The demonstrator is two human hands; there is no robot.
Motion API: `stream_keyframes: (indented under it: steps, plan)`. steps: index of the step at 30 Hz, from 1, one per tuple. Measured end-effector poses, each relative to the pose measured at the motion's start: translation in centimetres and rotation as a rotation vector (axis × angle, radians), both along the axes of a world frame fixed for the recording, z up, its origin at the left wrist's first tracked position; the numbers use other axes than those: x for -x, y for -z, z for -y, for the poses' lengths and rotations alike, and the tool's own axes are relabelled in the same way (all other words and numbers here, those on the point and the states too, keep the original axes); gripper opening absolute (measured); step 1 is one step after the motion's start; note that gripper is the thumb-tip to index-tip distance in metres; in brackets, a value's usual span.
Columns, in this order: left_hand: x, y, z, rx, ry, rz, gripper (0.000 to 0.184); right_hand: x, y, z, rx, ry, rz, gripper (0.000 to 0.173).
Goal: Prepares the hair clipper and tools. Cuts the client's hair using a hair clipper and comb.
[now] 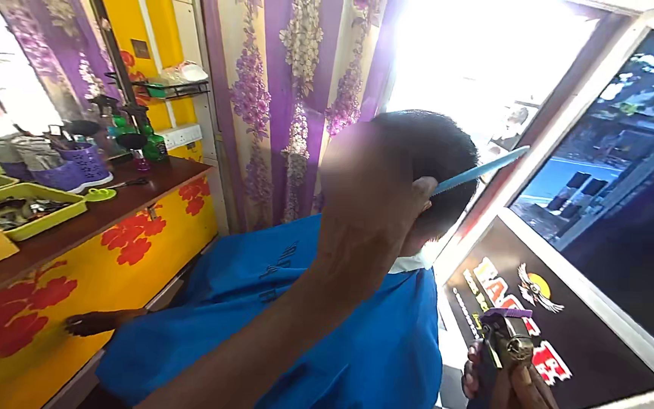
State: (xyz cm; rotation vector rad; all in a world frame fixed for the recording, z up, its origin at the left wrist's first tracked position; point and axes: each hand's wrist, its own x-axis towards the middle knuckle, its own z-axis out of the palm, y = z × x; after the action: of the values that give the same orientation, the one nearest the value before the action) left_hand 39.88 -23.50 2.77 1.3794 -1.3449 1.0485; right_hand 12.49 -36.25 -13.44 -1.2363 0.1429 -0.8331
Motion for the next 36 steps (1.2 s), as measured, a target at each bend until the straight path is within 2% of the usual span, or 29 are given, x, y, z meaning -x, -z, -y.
stream_keyframes:
  steps: [9, 11, 13, 15, 19, 21, 23, 25, 27, 30, 36]
  plan:
    - [3.9, 6.7, 0.5, -0.292, -0.393, 0.043, 0.017, 0.5, -1.3, 10.2, 0.106, -0.285, -0.067, 0.045]
    - [4.0, 8.4, 0.1, -0.396, -0.398, 0.057, 0.015, 0.0, -2.1, 11.4, 0.079, -0.336, -0.076, 0.047]
    - [4.4, 8.8, -0.5, -0.401, -0.335, 0.059, 0.016, -0.4, -3.7, 12.0, 0.047, -0.410, -0.051, 0.045]
    - [5.5, 8.3, -1.0, -0.271, -0.294, -0.010, 0.018, -0.8, -5.9, 11.9, 0.000, -0.476, 0.059, 0.043]
    - [7.4, 6.6, -2.0, 0.173, -0.203, -0.399, 0.016, -1.5, -9.5, 9.8, -0.065, -0.600, 0.356, 0.049]
    - [7.9, 6.1, -2.5, 0.367, -0.103, -0.624, 0.021, -1.9, -8.9, 8.6, 0.055, -0.536, 0.259, 0.046]
    - [8.5, 6.0, -2.8, 0.541, 0.003, -0.885, 0.022, -2.5, -7.7, 7.0, 0.164, -0.497, 0.025, 0.049]
    - [9.0, 6.0, -2.9, 0.658, 0.071, -1.123, 0.020, -3.4, -6.5, 5.3, 0.136, -0.530, -0.204, 0.045]
    - [9.3, 6.3, -3.0, 0.710, 0.100, -1.274, 0.019, -4.5, -5.7, 4.2, -0.004, -0.594, -0.304, 0.040]
    - [9.0, 6.5, -3.3, 0.717, 0.130, -1.349, 0.017, -5.9, -5.6, 3.4, -0.129, -0.640, -0.264, 0.038]
    - [9.2, 7.0, -3.9, 0.714, 0.124, -1.364, 0.016, -7.2, -5.4, 2.3, -0.089, -0.575, -0.260, 0.040]
